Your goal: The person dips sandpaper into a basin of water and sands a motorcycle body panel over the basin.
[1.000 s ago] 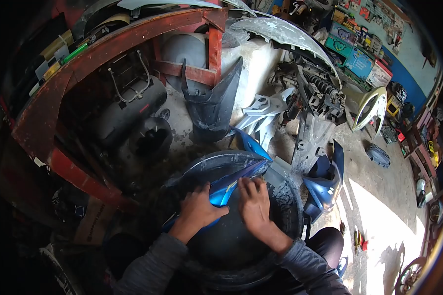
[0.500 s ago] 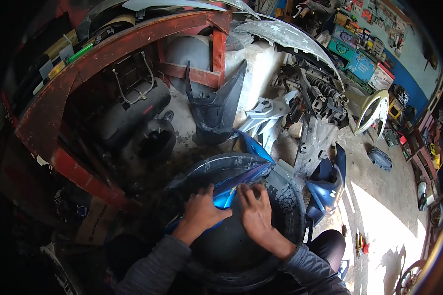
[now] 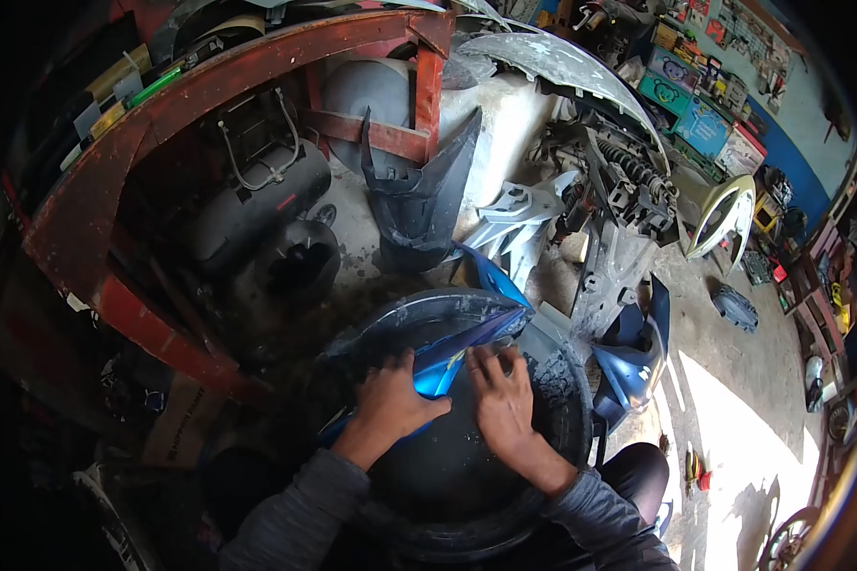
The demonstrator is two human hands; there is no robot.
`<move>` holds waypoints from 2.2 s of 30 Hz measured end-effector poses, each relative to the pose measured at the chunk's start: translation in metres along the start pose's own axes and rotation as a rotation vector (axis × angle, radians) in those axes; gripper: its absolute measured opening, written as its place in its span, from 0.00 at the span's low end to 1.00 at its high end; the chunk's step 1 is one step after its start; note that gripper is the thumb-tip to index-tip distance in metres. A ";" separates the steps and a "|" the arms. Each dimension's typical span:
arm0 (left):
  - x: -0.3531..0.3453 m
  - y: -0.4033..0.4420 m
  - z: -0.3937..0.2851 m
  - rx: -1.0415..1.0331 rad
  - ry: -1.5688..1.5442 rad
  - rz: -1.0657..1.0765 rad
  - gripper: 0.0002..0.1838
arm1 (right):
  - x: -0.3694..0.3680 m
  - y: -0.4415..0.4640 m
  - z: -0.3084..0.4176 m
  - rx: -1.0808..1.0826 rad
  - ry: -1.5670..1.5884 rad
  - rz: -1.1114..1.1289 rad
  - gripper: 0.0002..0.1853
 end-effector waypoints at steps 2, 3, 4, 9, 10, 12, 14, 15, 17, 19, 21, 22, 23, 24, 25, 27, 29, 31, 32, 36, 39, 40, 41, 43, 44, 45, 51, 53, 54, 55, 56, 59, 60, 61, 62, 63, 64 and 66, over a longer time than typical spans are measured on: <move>0.004 0.000 0.000 -0.004 0.022 -0.008 0.59 | -0.001 0.005 -0.007 -0.039 -0.005 0.002 0.31; 0.005 -0.001 0.000 0.002 0.030 0.002 0.59 | -0.001 0.005 -0.007 -0.047 -0.002 -0.005 0.31; 0.005 -0.001 -0.002 0.008 0.032 0.010 0.59 | 0.000 0.004 0.000 -0.005 -0.001 -0.019 0.31; 0.005 -0.001 -0.003 0.006 0.054 -0.001 0.59 | -0.005 0.008 -0.009 -0.056 -0.001 -0.042 0.32; 0.005 -0.002 -0.004 0.004 0.068 -0.011 0.59 | -0.004 0.006 -0.006 -0.052 0.024 -0.030 0.33; 0.007 -0.001 -0.003 0.004 0.049 -0.003 0.59 | 0.009 0.002 0.006 -0.049 0.076 0.019 0.33; 0.006 0.000 -0.003 -0.003 0.043 0.013 0.58 | 0.012 0.000 0.005 -0.071 0.146 0.056 0.32; 0.005 0.000 -0.002 -0.019 0.033 -0.010 0.58 | 0.010 -0.001 -0.001 -0.076 0.148 0.055 0.32; 0.005 -0.001 -0.002 -0.030 0.023 -0.029 0.57 | 0.005 -0.003 -0.012 -0.073 0.263 -0.006 0.29; 0.011 -0.004 -0.007 -0.056 -0.011 -0.057 0.56 | 0.004 -0.005 -0.011 -0.061 0.261 -0.029 0.33; 0.016 -0.008 -0.010 -0.056 -0.011 -0.073 0.56 | 0.014 -0.004 -0.006 -0.079 0.194 -0.044 0.33; 0.019 -0.009 -0.011 -0.054 -0.012 -0.092 0.55 | 0.023 -0.001 -0.006 -0.072 0.162 -0.017 0.33; 0.020 -0.011 -0.012 -0.055 -0.008 -0.088 0.55 | 0.022 0.001 -0.008 -0.077 0.164 -0.017 0.33; 0.022 -0.013 -0.012 -0.086 -0.023 -0.117 0.55 | 0.023 0.002 -0.008 -0.037 0.163 -0.092 0.31; 0.024 -0.015 -0.013 -0.117 -0.041 -0.145 0.55 | 0.024 0.002 -0.008 0.004 0.160 -0.166 0.30; 0.027 -0.018 -0.014 -0.138 -0.053 -0.157 0.54 | 0.022 0.000 -0.008 -0.062 0.356 -0.144 0.28; 0.029 -0.021 -0.015 -0.160 -0.063 -0.169 0.54 | 0.021 0.000 -0.009 -0.130 0.553 -0.123 0.27; 0.031 -0.022 -0.015 -0.202 -0.046 -0.203 0.53 | 0.030 0.006 -0.006 -0.057 0.543 -0.222 0.23; 0.031 -0.022 -0.016 -0.201 -0.045 -0.202 0.53 | 0.033 0.008 -0.006 -0.058 0.545 -0.222 0.23; 0.028 -0.020 -0.015 -0.192 -0.053 -0.214 0.52 | 0.036 0.011 -0.001 -0.138 0.439 -0.098 0.23; 0.027 -0.019 -0.012 -0.186 -0.067 -0.218 0.53 | 0.030 0.007 0.005 -0.154 0.449 -0.083 0.23; 0.027 -0.019 -0.012 -0.181 -0.067 -0.217 0.53 | 0.028 0.006 0.006 -0.144 0.442 -0.093 0.24; 0.027 -0.019 -0.013 -0.179 -0.067 -0.219 0.53 | 0.026 0.007 0.004 -0.142 0.443 -0.093 0.24; 0.027 -0.019 -0.014 -0.160 -0.055 -0.202 0.53 | 0.023 0.009 -0.001 -0.137 0.473 -0.090 0.26; 0.025 -0.019 -0.013 -0.157 -0.056 -0.203 0.53 | 0.023 0.009 0.000 -0.135 0.474 -0.088 0.26; 0.023 -0.018 -0.012 -0.165 -0.042 -0.208 0.53 | 0.023 0.009 0.002 -0.110 0.478 -0.104 0.27; 0.021 -0.016 -0.010 -0.152 -0.033 -0.201 0.54 | 0.021 0.008 0.007 -0.018 0.489 -0.148 0.28; 0.020 -0.017 -0.010 -0.144 -0.032 -0.181 0.54 | 0.018 0.009 0.005 -0.085 0.488 -0.131 0.29; 0.019 -0.017 -0.010 -0.147 -0.030 -0.177 0.54 | 0.020 0.007 0.009 -0.035 0.506 -0.172 0.31; 0.020 -0.017 -0.011 -0.150 -0.027 -0.172 0.54 | 0.020 0.009 0.007 -0.035 0.503 -0.175 0.31; 0.021 -0.016 -0.012 -0.152 -0.027 -0.173 0.54 | 0.019 0.010 0.004 -0.024 0.487 -0.182 0.31; 0.021 -0.019 -0.014 -0.119 -0.013 -0.158 0.54 | 0.020 0.011 0.001 -0.046 0.416 -0.135 0.30; 0.021 -0.020 -0.014 -0.133 0.008 -0.173 0.53 | 0.022 0.010 0.006 -0.028 0.428 -0.144 0.30; 0.022 -0.020 -0.016 -0.150 0.028 -0.189 0.53 | 0.023 0.008 0.008 -0.010 0.438 -0.153 0.30; 0.022 -0.019 -0.017 -0.154 0.028 -0.188 0.53 | 0.022 0.007 0.007 0.010 0.425 -0.166 0.32; 0.022 -0.019 -0.017 -0.158 0.020 -0.199 0.53 | 0.021 0.010 0.003 0.009 0.422 -0.170 0.32; 0.022 -0.019 -0.016 -0.158 0.011 -0.207 0.53 | 0.019 0.013 -0.003 -0.012 0.406 -0.157 0.32; 0.021 -0.021 -0.015 -0.161 0.014 -0.207 0.53 | 0.019 0.011 -0.002 -0.033 0.392 -0.138 0.32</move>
Point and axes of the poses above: each hand's wrist, its own y-axis towards the middle knuckle, its own x-axis out of the back of the hand, z = x × y, the point moved 3 cm from there along y, towards the middle knuckle, and after that the axes turned 2 degrees about -y, right-handed, at the moved point
